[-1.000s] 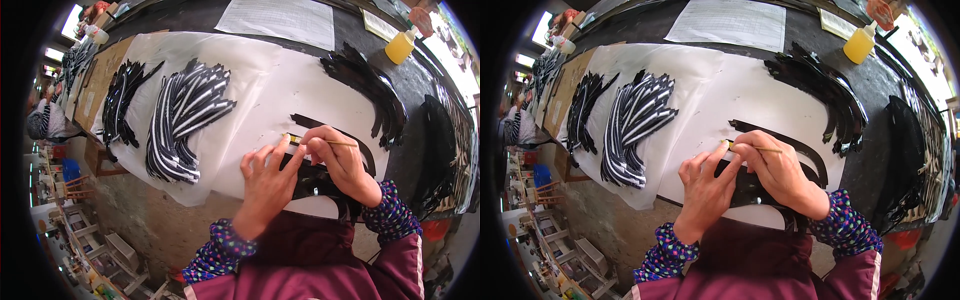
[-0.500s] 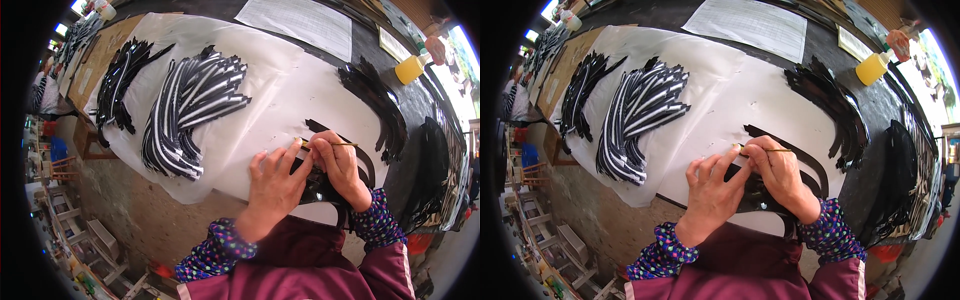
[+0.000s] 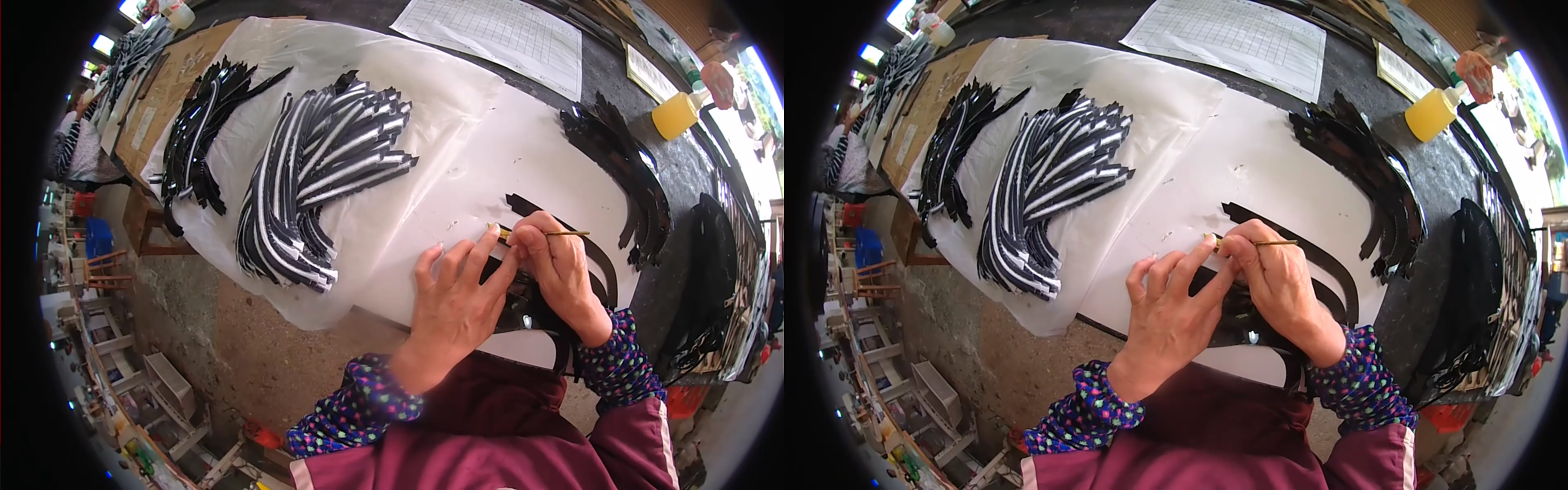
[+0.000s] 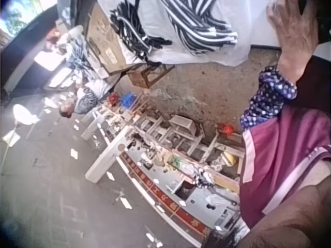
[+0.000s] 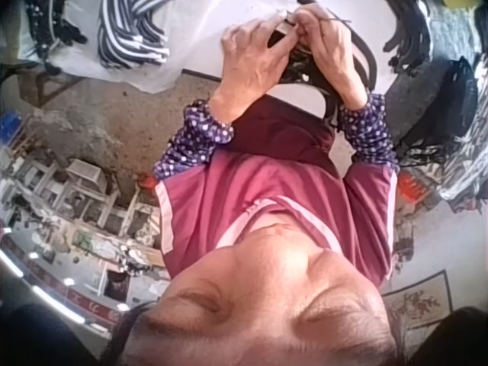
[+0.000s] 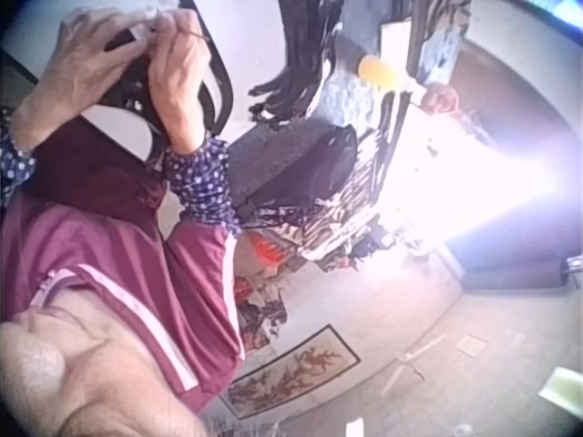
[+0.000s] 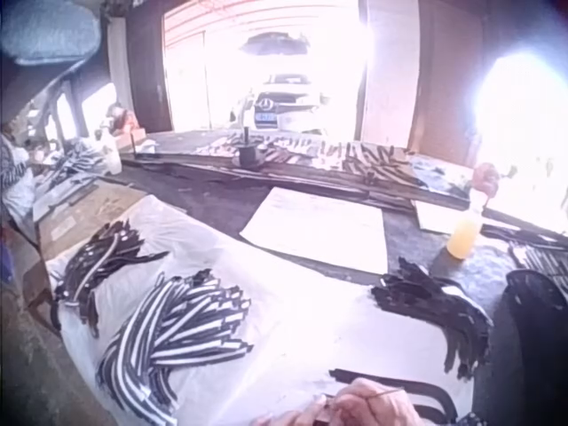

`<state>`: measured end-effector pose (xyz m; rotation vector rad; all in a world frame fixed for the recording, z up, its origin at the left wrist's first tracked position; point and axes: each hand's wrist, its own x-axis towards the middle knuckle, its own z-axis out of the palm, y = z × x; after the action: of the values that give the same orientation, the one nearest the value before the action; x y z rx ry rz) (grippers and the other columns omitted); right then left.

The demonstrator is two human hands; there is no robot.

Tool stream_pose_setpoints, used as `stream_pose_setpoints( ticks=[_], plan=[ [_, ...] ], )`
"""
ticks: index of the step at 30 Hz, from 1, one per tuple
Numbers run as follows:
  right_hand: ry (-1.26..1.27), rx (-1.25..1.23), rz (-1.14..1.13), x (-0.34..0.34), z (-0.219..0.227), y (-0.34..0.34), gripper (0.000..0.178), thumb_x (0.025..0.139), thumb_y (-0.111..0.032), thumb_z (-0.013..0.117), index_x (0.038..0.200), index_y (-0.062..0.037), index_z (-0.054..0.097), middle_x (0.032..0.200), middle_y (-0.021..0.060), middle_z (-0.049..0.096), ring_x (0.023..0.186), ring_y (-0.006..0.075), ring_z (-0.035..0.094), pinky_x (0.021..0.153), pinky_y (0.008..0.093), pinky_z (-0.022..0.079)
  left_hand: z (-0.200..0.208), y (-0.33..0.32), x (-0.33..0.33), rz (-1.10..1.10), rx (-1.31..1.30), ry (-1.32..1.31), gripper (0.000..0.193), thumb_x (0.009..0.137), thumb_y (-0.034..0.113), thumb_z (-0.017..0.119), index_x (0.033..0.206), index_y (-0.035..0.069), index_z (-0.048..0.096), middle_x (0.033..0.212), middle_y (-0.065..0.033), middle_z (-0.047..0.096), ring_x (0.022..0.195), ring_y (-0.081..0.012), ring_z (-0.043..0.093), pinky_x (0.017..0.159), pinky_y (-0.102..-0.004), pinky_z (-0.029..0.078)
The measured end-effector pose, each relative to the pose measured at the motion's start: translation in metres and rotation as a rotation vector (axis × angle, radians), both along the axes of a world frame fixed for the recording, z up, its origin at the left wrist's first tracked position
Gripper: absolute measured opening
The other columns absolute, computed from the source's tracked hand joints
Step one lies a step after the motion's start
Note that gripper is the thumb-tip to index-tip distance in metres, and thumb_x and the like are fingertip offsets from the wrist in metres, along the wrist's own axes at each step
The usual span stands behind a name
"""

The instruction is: Applying a yellow glue-like substance to black shoe components using a small brush.

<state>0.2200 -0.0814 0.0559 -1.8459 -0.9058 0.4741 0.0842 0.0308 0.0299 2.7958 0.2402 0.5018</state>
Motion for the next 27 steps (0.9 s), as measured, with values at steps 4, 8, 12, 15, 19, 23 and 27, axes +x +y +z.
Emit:
stream_pose_setpoints(
  ticks=[4, 8, 12, 15, 19, 23, 27],
  plan=[
    [0.024, 0.010, -0.054, -0.001, -0.002, 0.000, 0.018, 0.104, -0.011, 0.052, 0.099, 0.0019, 0.063, 0.084, 0.0124, 0.066, 0.068, 0.0254, 0.063, 0.064, 0.0327, 0.051, 0.001, -0.001, 0.002, 0.000, -0.014, -0.010, 0.045, 0.085, 0.019, 0.068, 0.129, 0.024, 0.065, 0.142, -0.0017, 0.050, 0.120, -0.0200, 0.048, 0.105, -0.0474, 0.032],
    [-0.041, 0.047, -0.027, 0.002, -0.002, 0.000, 0.018, 0.104, -0.012, 0.052, 0.100, 0.0017, 0.064, 0.081, 0.0125, 0.066, 0.067, 0.0243, 0.063, 0.064, 0.0324, 0.051, 0.000, -0.001, 0.002, -0.005, 0.008, -0.004, 0.047, 0.085, 0.023, 0.068, 0.131, 0.024, 0.063, 0.144, -0.0018, 0.050, 0.123, -0.0197, 0.047, 0.105, -0.0487, 0.033],
    [0.074, 0.008, -0.064, 0.002, 0.003, -0.006, 0.014, 0.102, -0.010, 0.055, 0.102, 0.0016, 0.064, 0.088, 0.0135, 0.067, 0.068, 0.0242, 0.063, 0.064, 0.0326, 0.052, -0.004, 0.000, 0.001, -0.001, 0.032, -0.047, 0.048, 0.085, 0.022, 0.069, 0.133, 0.026, 0.063, 0.142, -0.0015, 0.051, 0.122, -0.0196, 0.047, 0.105, -0.0482, 0.033],
    [-0.139, 0.044, -0.115, 0.001, 0.001, -0.018, 0.013, 0.095, -0.005, 0.065, 0.108, -0.0014, 0.065, 0.098, 0.0120, 0.067, 0.076, 0.0258, 0.064, 0.072, 0.0345, 0.053, -0.002, 0.001, 0.001, 0.001, 0.054, -0.051, 0.050, 0.086, 0.021, 0.068, 0.135, 0.028, 0.062, 0.140, -0.0011, 0.051, 0.120, -0.0195, 0.048, 0.105, -0.0473, 0.033],
    [-0.617, -0.022, 0.012, -0.002, -0.006, -0.038, 0.026, 0.085, -0.001, 0.070, 0.109, -0.0044, 0.064, 0.107, 0.0099, 0.064, 0.099, 0.0310, 0.060, 0.087, 0.0398, 0.049, -0.003, 0.002, 0.003, -0.013, 0.038, -0.104, 0.051, 0.090, 0.016, 0.066, 0.139, 0.026, 0.060, 0.136, -0.0009, 0.054, 0.117, -0.0205, 0.050, 0.102, -0.0428, 0.033],
    [-0.678, 0.032, 0.026, -0.001, -0.007, -0.041, 0.024, 0.084, 0.001, 0.067, 0.108, -0.0034, 0.064, 0.105, 0.0110, 0.064, 0.095, 0.0303, 0.060, 0.085, 0.0400, 0.050, -0.002, 0.007, 0.002, -0.038, -0.145, -0.172, 0.047, 0.094, 0.019, 0.066, 0.140, 0.017, 0.058, 0.136, -0.0031, 0.056, 0.117, -0.0227, 0.053, 0.102, -0.0395, 0.033],
    [-0.804, -0.032, -0.165, 0.016, -0.014, -0.049, 0.023, 0.083, 0.001, 0.065, 0.106, -0.0028, 0.065, 0.104, 0.0111, 0.065, 0.095, 0.0301, 0.060, 0.085, 0.0399, 0.050, 0.000, 0.009, 0.002, 0.002, -0.460, -0.293, 0.045, 0.089, 0.013, 0.072, 0.133, 0.012, 0.059, 0.130, -0.0068, 0.061, 0.114, -0.0229, 0.058, 0.101, -0.0405, 0.037]
  ],
)
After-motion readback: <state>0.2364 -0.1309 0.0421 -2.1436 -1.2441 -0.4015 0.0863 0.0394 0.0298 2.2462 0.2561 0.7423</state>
